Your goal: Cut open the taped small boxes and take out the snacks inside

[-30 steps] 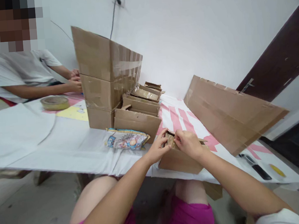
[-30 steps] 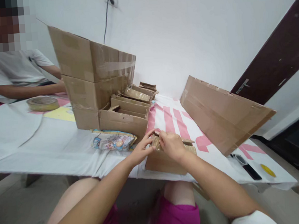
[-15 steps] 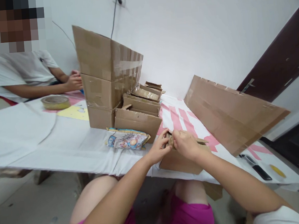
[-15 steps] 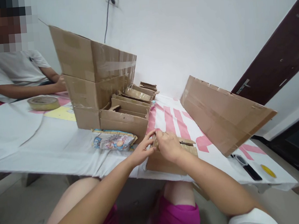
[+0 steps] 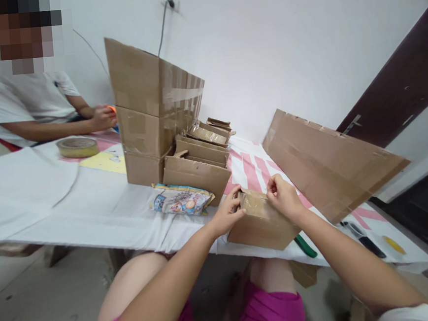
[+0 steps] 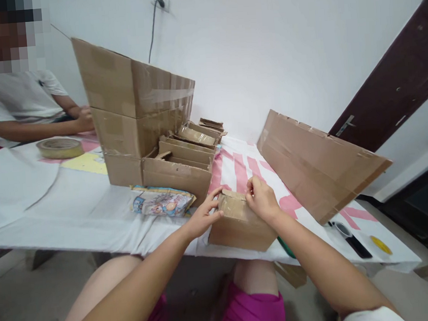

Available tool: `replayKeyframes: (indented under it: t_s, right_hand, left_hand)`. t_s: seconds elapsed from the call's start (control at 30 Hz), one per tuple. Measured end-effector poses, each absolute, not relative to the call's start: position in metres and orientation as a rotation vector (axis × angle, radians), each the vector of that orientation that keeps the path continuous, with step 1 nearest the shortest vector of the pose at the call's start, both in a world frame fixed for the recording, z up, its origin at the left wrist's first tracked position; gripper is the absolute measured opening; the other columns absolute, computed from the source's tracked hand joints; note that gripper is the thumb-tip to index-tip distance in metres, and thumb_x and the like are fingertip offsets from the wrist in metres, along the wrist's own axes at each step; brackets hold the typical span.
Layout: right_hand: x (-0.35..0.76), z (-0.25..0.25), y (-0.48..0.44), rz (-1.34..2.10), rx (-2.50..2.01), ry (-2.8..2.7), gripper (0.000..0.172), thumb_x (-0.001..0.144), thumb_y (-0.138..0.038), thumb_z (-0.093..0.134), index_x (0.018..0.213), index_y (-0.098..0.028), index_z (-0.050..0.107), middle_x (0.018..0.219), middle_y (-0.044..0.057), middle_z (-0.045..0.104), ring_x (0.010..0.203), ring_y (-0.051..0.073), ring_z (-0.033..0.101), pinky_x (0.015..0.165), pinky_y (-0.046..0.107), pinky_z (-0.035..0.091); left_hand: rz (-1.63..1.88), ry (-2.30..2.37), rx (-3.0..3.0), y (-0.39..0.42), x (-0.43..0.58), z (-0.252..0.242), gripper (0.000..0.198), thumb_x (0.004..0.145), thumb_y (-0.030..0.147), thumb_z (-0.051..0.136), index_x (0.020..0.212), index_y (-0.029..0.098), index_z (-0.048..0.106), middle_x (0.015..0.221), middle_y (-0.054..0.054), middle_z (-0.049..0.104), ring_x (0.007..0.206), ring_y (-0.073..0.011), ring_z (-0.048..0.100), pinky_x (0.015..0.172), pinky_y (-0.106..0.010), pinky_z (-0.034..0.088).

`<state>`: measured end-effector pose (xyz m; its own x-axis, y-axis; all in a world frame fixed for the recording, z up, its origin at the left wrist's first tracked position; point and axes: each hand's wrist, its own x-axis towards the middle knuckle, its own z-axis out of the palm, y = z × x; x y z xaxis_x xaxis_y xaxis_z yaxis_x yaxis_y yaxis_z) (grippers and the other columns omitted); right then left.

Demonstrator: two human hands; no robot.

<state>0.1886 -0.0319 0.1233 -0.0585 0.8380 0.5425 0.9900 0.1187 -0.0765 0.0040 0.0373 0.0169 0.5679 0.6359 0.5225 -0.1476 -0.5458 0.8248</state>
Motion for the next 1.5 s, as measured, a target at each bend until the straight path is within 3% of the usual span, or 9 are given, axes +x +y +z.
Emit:
replayKeyframes:
  t_s: [0.23, 0.43, 0.9, 1.07, 1.5]
  right_hand:
    - [0.192, 0.108, -0.053, -0.488, -1.509, -2.200, 0.018, 0.077, -0.007, 0.043, 0.086, -0.021, 0.049, 0.084, 0.005, 0.060, 0.081, 0.020, 0.057, 0.073, 0.030, 0.044]
    - [0.188, 0.105, -0.058, -0.475, -1.496, -2.261, 0.018, 0.078, -0.005, 0.043, 0.083, -0.020, 0.052, 0.076, 0.003, 0.059, 0.072, 0.018, 0.055, 0.068, 0.028, 0.043]
    - [0.175, 0.114, -0.062, -0.507, -1.675, -2.386, 0.020, 0.089, -0.008, 0.042, 0.089, -0.015, 0.061, 0.087, 0.007, 0.063, 0.085, 0.019, 0.059, 0.076, 0.029, 0.045]
    - [0.171, 0.115, -0.060, -0.596, -1.765, -2.385, 0.019, 0.094, -0.018, 0.046, 0.090, -0.015, 0.064, 0.087, 0.008, 0.065, 0.083, 0.018, 0.060, 0.075, 0.028, 0.045]
    - [0.154, 0.126, -0.051, -0.679, -2.053, -2.469, 0.023, 0.095, -0.020, 0.046, 0.087, -0.016, 0.068, 0.083, 0.010, 0.070, 0.075, 0.019, 0.066, 0.061, 0.027, 0.038]
  left_hand:
    - [1.082, 0.379, 1.873, 0.040, 0.008, 0.012, 0.032, 0.083, 0.042, 0.056, 0.098, 0.017, 0.068, 0.154, -0.013, 0.029, 0.143, -0.0307, 0.026, 0.117, -0.046, 0.021]
    - [1.074, 0.381, 1.877, 0.040, 0.007, 0.011, 0.035, 0.083, 0.045, 0.056, 0.101, 0.018, 0.068, 0.154, -0.012, 0.029, 0.143, -0.0296, 0.026, 0.117, -0.045, 0.021]
    - [1.081, 0.361, 1.913, 0.039, 0.005, 0.015, 0.037, 0.085, 0.048, 0.054, 0.099, 0.017, 0.070, 0.153, -0.012, 0.031, 0.142, -0.0290, 0.029, 0.117, -0.044, 0.022]
    - [1.077, 0.371, 1.912, 0.038, 0.005, 0.015, 0.040, 0.085, 0.051, 0.054, 0.098, 0.016, 0.070, 0.153, -0.013, 0.031, 0.142, -0.0303, 0.029, 0.116, -0.044, 0.023]
    - [1.084, 0.371, 1.902, 0.035, 0.003, 0.018, 0.029, 0.083, 0.043, 0.055, 0.085, 0.017, 0.068, 0.154, -0.011, 0.031, 0.142, -0.0287, 0.030, 0.116, -0.042, 0.023]
